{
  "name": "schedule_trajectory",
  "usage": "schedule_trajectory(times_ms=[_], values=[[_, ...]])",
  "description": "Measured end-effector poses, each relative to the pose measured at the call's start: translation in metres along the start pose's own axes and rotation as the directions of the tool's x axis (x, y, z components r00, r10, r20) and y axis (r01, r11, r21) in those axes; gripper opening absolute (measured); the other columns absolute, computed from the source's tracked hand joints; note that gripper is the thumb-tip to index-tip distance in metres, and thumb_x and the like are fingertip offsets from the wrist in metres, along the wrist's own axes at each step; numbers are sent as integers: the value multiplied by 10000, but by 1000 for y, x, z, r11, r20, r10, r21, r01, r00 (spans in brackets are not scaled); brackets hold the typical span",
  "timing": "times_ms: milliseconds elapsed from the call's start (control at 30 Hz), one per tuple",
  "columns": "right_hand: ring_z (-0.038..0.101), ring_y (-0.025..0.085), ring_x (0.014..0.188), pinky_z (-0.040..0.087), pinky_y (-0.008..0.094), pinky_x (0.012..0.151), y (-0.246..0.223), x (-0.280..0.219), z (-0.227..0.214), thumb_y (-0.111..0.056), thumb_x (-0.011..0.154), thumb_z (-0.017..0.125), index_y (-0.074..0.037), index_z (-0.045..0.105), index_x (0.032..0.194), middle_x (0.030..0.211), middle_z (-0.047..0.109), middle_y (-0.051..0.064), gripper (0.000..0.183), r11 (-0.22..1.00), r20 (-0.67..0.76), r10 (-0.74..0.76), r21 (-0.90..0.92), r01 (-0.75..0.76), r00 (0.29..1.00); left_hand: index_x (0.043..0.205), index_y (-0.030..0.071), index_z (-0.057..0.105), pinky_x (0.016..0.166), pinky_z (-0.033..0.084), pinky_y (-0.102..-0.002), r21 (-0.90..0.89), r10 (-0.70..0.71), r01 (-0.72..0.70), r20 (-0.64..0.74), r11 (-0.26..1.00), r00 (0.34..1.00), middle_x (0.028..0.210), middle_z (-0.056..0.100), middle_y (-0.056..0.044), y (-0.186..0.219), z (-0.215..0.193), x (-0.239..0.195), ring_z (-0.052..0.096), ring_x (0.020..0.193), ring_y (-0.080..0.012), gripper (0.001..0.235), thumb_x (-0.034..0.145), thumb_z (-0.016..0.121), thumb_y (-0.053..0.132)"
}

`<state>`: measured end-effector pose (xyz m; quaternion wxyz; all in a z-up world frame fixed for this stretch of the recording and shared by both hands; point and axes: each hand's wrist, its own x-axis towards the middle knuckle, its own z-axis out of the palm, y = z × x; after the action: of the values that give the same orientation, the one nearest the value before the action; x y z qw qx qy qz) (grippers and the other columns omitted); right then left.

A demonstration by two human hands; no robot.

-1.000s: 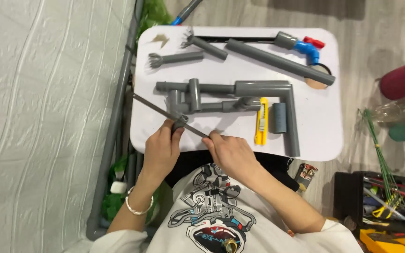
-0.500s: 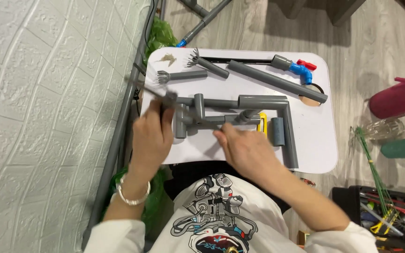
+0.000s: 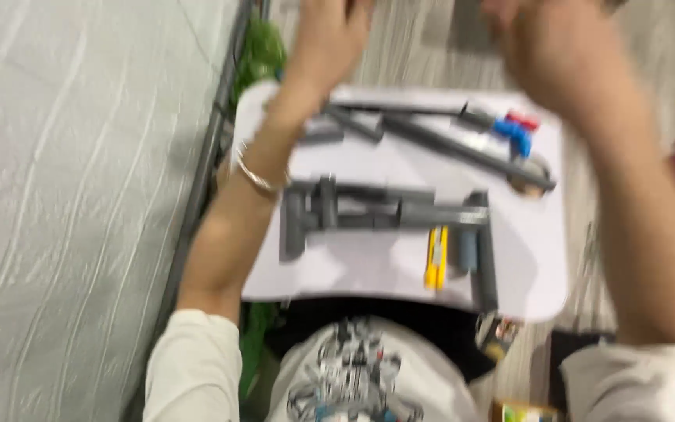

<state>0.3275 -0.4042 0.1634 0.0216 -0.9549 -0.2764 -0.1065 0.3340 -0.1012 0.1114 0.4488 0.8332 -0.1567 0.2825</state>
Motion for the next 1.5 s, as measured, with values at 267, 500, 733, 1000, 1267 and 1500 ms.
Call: schedule_trajectory(times_ms=[267,500,733,1000,1267,1500], values=[[603,407,554,477,497,543,1,-14,51,-344,1218,424,-45,635,899,611,631,195,485,959,105,74,265,-100,992,1259,55,510,492,500,-490,58,-255,248,242,967,936,677,668,-177,23,36,-24,664,559,-366,320,1117,417,326],[701,553,781,536,632,685,28,20,99,-485,1214,329,-81,613,951,697,657,295,560,946,317,129,243,-212,940,1172,64,513,536,579,-507,240,-386,318,335,917,860,741,698,-223,-32,81,-12,758,667,-438,359,1132,370,390],[682,600,857,530,664,750,30,63,125,-468,1191,318,-55,636,911,731,668,338,592,879,435,99,383,-284,895,1191,54,541,567,596,-491,285,-504,419,398,862,766,812,726,-238,-86,106,4,776,734,-420,363,1124,399,381],[707,561,827,564,616,731,28,86,141,-483,1215,299,-73,636,899,714,672,301,617,883,463,84,376,-281,883,1223,96,503,691,617,-576,412,-614,456,515,789,598,955,754,-264,-78,112,8,777,851,-471,367,1112,380,424],[713,539,805,566,598,714,17,75,144,-407,1213,321,-73,636,865,685,675,251,576,863,457,76,415,-289,886,1225,46,538,583,618,-516,373,-578,448,420,812,699,830,739,-255,-80,99,-3,776,741,-433,352,1128,380,345],[710,539,795,571,588,700,5,79,137,-449,1229,297,-57,653,911,663,658,252,618,866,418,93,413,-281,904,1245,42,513,611,613,-571,395,-534,371,484,840,694,858,729,-236,-60,99,-9,773,746,-446,359,1120,389,355]])
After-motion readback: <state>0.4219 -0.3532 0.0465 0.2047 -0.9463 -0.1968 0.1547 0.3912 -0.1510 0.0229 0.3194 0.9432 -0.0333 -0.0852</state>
